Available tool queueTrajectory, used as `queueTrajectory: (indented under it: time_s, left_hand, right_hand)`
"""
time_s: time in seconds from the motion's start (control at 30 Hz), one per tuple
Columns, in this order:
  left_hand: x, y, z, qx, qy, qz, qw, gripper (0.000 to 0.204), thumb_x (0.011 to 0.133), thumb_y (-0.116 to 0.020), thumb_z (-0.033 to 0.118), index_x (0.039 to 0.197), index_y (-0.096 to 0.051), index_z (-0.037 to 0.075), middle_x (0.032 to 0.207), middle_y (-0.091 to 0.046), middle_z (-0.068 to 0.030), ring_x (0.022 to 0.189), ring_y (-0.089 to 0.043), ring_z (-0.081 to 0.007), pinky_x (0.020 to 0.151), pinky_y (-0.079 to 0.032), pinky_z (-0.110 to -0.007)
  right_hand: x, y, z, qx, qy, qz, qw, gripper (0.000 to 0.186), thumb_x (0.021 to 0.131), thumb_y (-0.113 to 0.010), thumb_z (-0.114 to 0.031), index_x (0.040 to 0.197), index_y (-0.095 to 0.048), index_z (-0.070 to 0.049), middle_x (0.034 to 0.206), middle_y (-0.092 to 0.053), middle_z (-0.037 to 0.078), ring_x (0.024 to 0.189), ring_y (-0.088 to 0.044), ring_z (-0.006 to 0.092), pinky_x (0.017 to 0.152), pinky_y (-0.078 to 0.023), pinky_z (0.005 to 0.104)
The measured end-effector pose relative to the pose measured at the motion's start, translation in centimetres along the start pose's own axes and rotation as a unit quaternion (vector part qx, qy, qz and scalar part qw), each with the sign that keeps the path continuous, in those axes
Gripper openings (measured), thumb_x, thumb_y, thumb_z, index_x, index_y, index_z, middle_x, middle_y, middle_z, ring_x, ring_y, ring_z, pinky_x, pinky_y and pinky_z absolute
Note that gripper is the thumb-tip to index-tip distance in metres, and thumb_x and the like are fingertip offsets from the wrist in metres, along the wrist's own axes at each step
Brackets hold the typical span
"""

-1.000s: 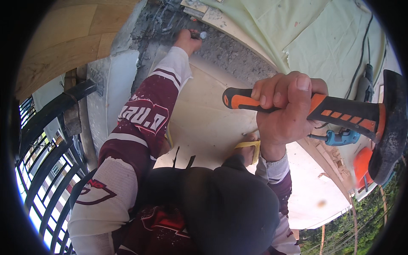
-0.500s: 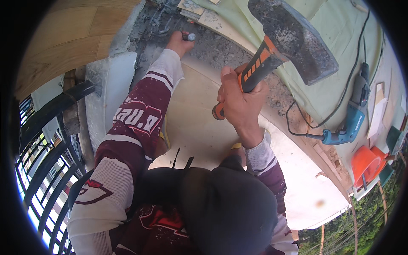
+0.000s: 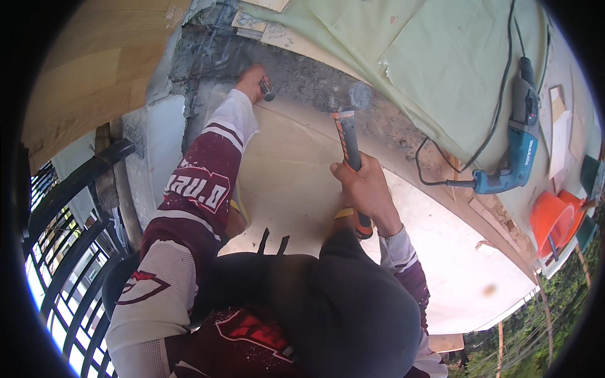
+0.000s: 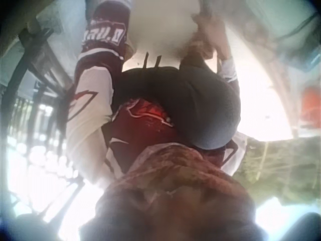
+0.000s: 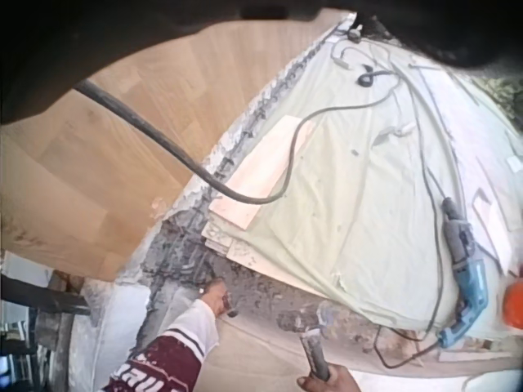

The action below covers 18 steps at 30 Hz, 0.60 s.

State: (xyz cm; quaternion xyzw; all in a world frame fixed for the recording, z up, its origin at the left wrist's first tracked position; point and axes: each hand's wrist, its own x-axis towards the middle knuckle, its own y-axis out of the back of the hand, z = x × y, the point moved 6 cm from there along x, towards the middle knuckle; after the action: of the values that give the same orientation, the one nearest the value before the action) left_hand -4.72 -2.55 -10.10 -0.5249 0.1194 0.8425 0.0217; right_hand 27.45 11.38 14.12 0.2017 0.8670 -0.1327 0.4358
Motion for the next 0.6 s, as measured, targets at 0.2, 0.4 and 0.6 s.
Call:
queueTrajectory:
  time_s: [0.2,0.4,0.6]
  left_hand:
    - [-1.0,-1.4,0.7,-0.006,-0.005,0.030,1.000,0.012,0.093,-0.046,0.012,0.090,-0.052,0.003,0.070,-0.051,-0.0107,0.059,-0.052,-0.0211,0.053,-0.043,-0.035]
    - [-4.8,-0.6,1.7,0.057,-0.006,-0.064,0.996,0.014,0.094,-0.046,0.020,0.083,-0.047,0.011,0.066,-0.045,-0.0026,0.050,-0.044,-0.0146,0.042,-0.038,-0.031]
    - [-9.2,-2.1,0.2,-0.004,-0.047,0.042,0.998,0.018,0.096,-0.047,0.023,0.086,-0.047,0.009,0.070,-0.046,-0.0046,0.055,-0.045,-0.0142,0.047,-0.040,-0.031]
  right_hand:
    - [-3.9,4.2,6.6,-0.029,-0.049,-0.009,0.998,0.021,0.089,-0.064,-0.017,0.091,-0.061,0.004,0.072,-0.061,0.005,0.069,-0.058,0.0119,0.064,-0.047,0.0288]
    - [-5.2,2.7,11.1,-0.079,0.061,-0.055,0.994,0.018,0.090,-0.066,-0.014,0.092,-0.059,0.003,0.074,-0.059,0.008,0.072,-0.060,0.0175,0.068,-0.047,0.0318]
    - [-4.7,1.0,13.3,-0.149,0.133,-0.048,0.979,0.026,0.085,-0.069,-0.025,0.094,-0.064,-0.002,0.094,-0.062,0.021,0.101,-0.055,0.0401,0.094,-0.040,0.0521]
